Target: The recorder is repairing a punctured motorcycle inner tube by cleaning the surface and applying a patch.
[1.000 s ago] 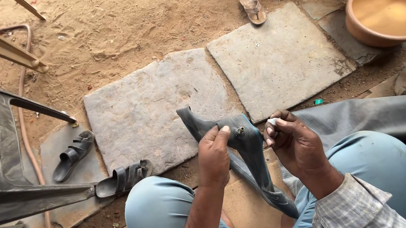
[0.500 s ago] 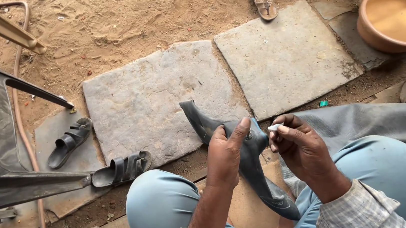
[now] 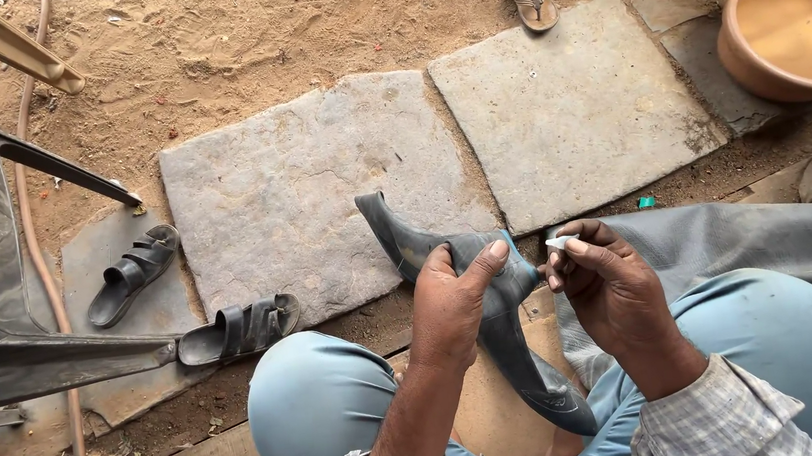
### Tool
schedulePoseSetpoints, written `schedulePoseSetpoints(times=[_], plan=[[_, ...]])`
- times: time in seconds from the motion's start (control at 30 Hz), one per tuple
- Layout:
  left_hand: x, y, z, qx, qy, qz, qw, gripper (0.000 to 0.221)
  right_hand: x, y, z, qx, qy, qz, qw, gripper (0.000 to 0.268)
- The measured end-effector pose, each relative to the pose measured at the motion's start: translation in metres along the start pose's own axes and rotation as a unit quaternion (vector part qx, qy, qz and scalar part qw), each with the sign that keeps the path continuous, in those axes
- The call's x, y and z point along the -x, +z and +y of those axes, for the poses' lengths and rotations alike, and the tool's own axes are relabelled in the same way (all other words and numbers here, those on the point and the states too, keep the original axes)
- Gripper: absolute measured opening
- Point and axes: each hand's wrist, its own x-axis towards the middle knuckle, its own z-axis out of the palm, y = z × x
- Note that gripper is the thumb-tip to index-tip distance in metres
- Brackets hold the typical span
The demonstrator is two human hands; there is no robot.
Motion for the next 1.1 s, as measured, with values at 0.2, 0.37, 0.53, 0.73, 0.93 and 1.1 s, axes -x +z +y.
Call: schedulePoseSetpoints(times=[0.2,0.37,0.53,0.73,0.93,1.1], plan=[[0.0025,0.0011,0.003,-0.019,-0.002,0.001,1.0,0.039,-0.0002,-0.001,-0.0006,0.0,0.001,0.008,1.0,0.016],[0.0014,-0.0001,-0.0001,-0.017,0.01,-0.008,1.0,0.039,-0.0001,-0.0002,-0.0009,0.005,0.0,0.008,1.0,0.015],[0.0019,-0.0003,-0.0007,-0.014,0.009,-0.012,1.0,0.039,0.0005,-0.0011,-0.0005,0.001,-0.005,0.0,1.0,0.015],[0.0009,-0.0004,-0.002,-0.004,0.013,-0.015,1.0,0.039,0.0002,-0.0014,-0.0007,-0.003,-0.009,-0.012,1.0,0.014],[0.0019,-0.0005,-0.0007,0.006,0.013,-0.019,1.0,0.039,0.0004,-0.0013,-0.0005,0.0,-0.005,-0.003,1.0,0.014],[0.0014,-0.0011,-0.0007,-0.002,0.014,-0.018,1.0,0.039,0.0,-0.0004,-0.0004,-0.002,-0.003,0.0,1.0,0.014]])
